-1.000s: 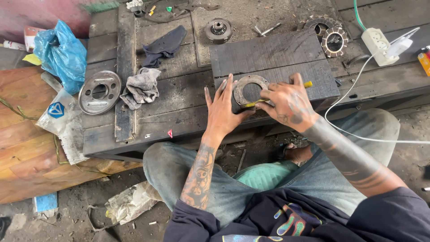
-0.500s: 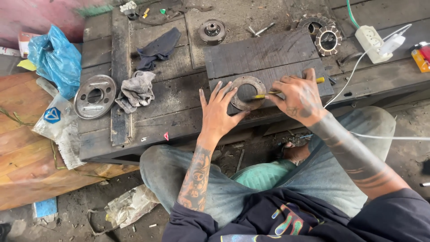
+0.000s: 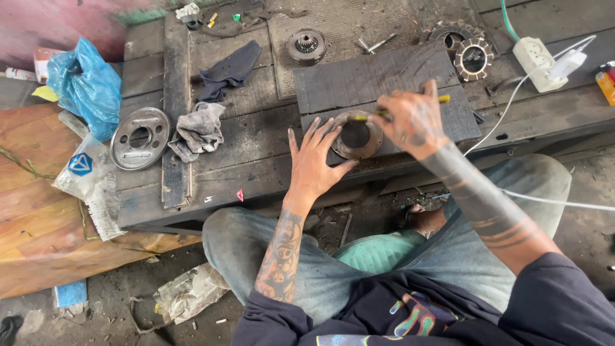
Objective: Cleaning a motorcycle clutch plate by scrubbing it with a brush and wiping it with a rag.
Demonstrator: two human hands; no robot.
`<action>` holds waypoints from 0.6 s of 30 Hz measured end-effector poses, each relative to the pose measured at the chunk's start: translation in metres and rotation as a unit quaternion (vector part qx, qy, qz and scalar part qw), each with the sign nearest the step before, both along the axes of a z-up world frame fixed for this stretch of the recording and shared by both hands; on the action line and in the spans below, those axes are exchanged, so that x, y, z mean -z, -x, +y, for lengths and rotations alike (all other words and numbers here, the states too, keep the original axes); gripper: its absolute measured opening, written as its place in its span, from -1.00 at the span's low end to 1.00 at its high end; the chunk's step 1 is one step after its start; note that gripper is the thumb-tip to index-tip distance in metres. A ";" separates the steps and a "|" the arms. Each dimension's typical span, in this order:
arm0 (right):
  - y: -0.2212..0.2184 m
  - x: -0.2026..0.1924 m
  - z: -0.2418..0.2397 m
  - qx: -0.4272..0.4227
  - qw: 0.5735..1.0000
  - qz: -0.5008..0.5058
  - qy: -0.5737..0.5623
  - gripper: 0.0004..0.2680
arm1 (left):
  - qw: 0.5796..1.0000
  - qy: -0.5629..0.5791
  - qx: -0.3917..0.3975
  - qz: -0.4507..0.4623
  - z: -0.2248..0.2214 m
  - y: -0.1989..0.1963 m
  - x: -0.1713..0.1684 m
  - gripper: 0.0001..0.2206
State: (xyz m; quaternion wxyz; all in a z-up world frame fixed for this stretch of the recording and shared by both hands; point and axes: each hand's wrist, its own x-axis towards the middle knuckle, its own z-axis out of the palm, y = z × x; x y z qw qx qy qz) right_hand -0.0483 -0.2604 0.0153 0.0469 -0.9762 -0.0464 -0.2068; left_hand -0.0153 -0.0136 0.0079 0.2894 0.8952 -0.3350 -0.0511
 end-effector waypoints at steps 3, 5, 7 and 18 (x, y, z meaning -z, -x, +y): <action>-0.012 0.011 -0.003 0.030 0.999 -0.010 -0.006 -0.85 | 1.000 0.010 -0.004 -0.011 -0.001 0.000 0.002 -0.31; -0.012 0.005 0.016 0.005 1.000 -0.007 -0.010 -0.85 | 1.000 0.015 -0.011 -0.006 -0.001 0.000 0.004 -0.33; -0.022 0.008 0.008 0.019 1.000 -0.005 -0.007 -0.86 | 1.000 0.014 -0.012 -0.006 -0.001 -0.001 0.005 -0.33; 0.023 -0.015 -0.005 0.024 0.998 0.061 -0.019 -0.87 | 1.000 0.018 -0.013 -0.001 -0.002 0.000 0.002 -0.36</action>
